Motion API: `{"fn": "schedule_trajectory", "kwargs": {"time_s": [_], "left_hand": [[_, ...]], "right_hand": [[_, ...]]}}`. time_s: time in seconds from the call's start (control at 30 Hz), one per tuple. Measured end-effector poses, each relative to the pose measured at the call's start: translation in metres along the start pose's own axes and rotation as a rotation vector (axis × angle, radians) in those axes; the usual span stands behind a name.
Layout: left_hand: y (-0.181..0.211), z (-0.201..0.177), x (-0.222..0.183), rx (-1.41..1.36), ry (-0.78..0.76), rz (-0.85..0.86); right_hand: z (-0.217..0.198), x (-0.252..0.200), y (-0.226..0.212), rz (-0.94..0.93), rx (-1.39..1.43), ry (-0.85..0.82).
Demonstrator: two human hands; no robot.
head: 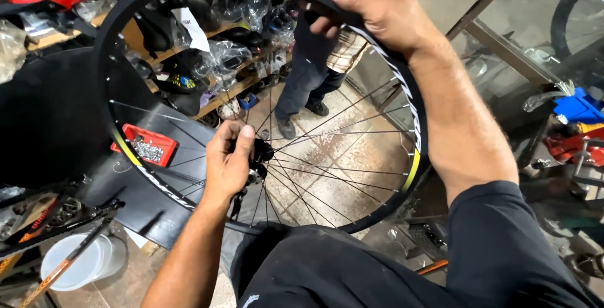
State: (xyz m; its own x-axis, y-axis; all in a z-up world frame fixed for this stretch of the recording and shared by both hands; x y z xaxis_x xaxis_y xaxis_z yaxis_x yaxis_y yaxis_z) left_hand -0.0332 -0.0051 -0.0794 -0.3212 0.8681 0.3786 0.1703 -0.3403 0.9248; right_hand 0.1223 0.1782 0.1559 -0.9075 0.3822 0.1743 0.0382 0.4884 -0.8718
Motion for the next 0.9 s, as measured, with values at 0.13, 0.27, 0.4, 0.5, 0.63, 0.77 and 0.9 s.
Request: {"fn": "schedule_trajectory", "kwargs": {"time_s": [0.13,0.27,0.4,0.5,0.63,0.77,0.9], "left_hand": [[0.015,-0.012,0.000,0.066,0.019,-0.048],[0.034,-0.022,0.006,0.198,-0.010,-0.015],[0.052,-0.028,0.011,0.204,0.020,-0.026],[0.055,-0.033,0.015,0.249,0.046,0.027],[0.054,-0.037,0.022,0.204,0.085,0.089],[0.056,-0.035,0.021,0.233,0.085,0.107],[0.058,-0.032,0.018,0.320,0.102,0.074]], "right_hand": [[0.003,0.013,0.008,0.049,0.076,0.016],[0.014,0.017,-0.008,0.069,-0.011,0.004],[0.020,0.029,-0.015,-0.119,-0.069,-0.102],[0.024,0.036,-0.018,-0.169,-0.037,-0.123],[0.028,0.041,-0.017,-0.119,0.012,-0.116],[0.033,0.046,-0.014,-0.055,0.106,-0.109],[0.033,0.051,-0.016,-0.055,0.025,-0.138]]}}
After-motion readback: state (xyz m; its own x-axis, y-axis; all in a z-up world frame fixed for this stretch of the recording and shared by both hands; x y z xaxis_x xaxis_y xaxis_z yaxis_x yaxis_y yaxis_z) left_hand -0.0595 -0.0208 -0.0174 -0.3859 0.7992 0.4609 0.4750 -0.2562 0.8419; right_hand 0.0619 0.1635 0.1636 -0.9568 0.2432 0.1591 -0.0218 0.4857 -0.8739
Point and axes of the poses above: each hand's wrist, its own x-axis towards the middle knuckle, its own z-axis out of the palm, y = z × x, the point moved 6 cm from there along x, towards the middle knuckle, and after that the axes turned 9 degrees about -y, right-handed, at the moved point
